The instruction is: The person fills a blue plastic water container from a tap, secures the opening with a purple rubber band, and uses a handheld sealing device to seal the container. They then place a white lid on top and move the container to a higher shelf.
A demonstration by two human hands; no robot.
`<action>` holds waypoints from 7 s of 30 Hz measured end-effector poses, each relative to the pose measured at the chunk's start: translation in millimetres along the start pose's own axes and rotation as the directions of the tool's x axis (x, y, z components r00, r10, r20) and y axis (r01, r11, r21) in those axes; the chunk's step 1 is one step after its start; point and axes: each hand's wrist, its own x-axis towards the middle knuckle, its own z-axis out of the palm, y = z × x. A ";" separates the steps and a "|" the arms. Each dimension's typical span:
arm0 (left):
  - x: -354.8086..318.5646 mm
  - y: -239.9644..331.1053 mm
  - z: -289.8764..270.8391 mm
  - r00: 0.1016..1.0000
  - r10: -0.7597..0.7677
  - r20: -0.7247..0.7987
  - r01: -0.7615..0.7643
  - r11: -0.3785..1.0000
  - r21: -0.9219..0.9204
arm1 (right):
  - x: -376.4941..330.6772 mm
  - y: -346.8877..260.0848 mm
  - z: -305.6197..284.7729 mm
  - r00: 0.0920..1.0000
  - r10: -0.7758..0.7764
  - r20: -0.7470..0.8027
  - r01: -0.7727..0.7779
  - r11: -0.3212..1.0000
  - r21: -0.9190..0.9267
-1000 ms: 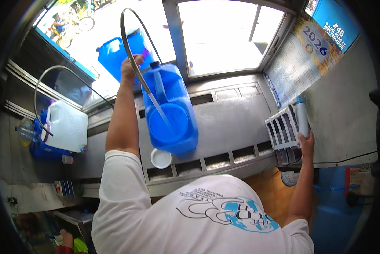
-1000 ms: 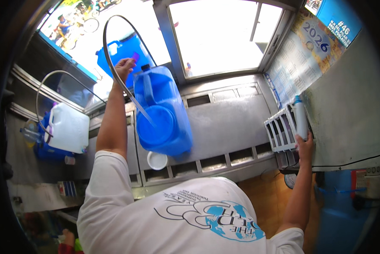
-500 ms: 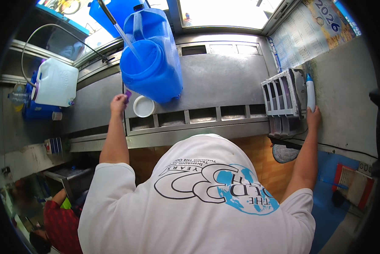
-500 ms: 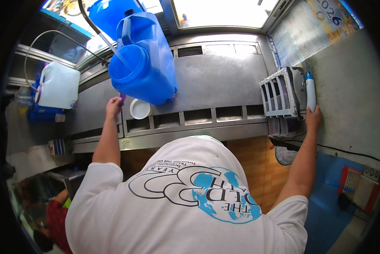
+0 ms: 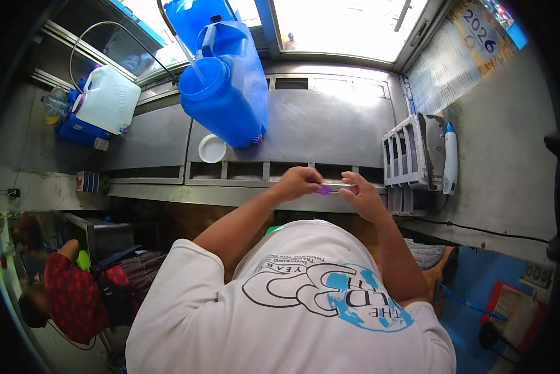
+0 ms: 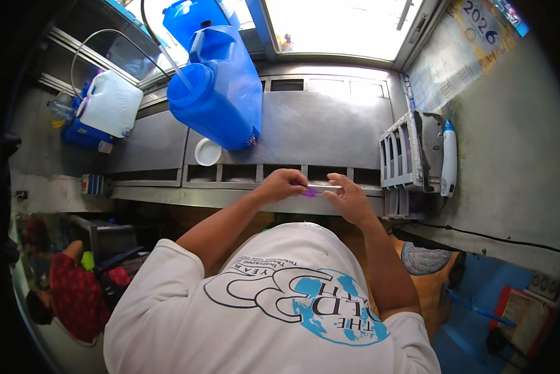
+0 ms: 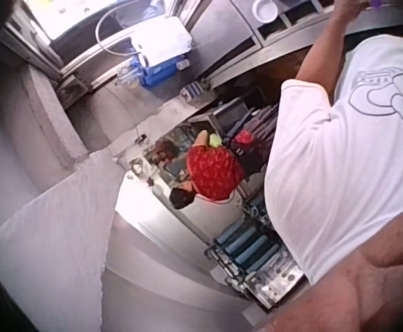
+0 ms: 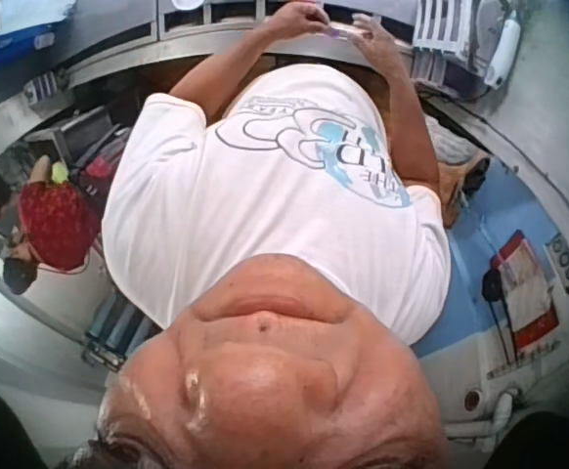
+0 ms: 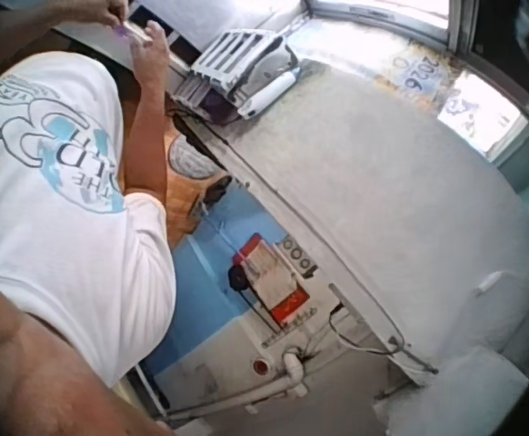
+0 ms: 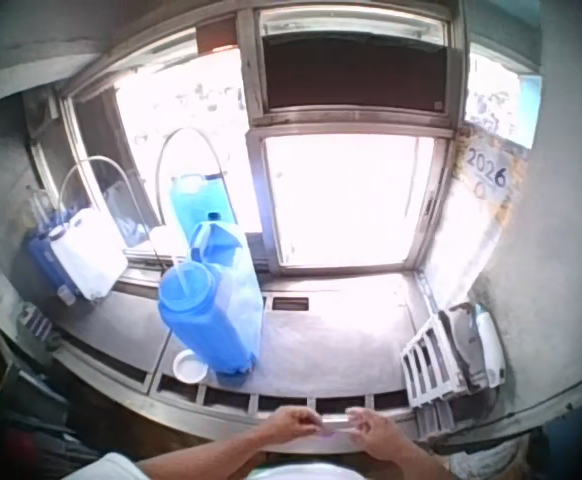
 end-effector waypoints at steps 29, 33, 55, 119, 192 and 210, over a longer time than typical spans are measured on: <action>-87.9 -137.2 -54.6 0.890 -0.336 -0.309 0.435 0.829 0.351 | -80.2 145.0 -140.8 0.858 -0.023 -0.514 -0.387 0.628 -0.675; -104.4 -165.2 -75.6 0.873 -0.290 -0.392 0.429 0.839 0.334 | -76.5 132.2 -141.0 0.856 0.024 -0.517 -0.391 0.685 -0.614; -89.3 -228.1 -194.1 0.891 -0.204 -0.406 0.381 0.823 0.422 | -90.3 101.8 -143.7 0.687 0.141 -0.713 -0.663 0.523 -0.536; 37.3 196.5 79.5 0.566 0.774 0.284 -0.772 0.376 0.513 | -53.9 27.9 -181.0 0.589 -0.353 -0.727 -0.218 0.797 -0.564; 145.9 152.6 -455.9 0.859 0.264 -0.438 -0.261 0.963 0.069 | 336.7 -243.2 -35.0 0.935 -0.072 0.346 -0.117 0.861 0.496; 153.6 143.2 -457.2 0.828 0.322 -0.459 -0.329 0.942 0.067 | 359.3 -262.8 -31.1 0.957 -0.022 0.288 -0.067 0.953 0.295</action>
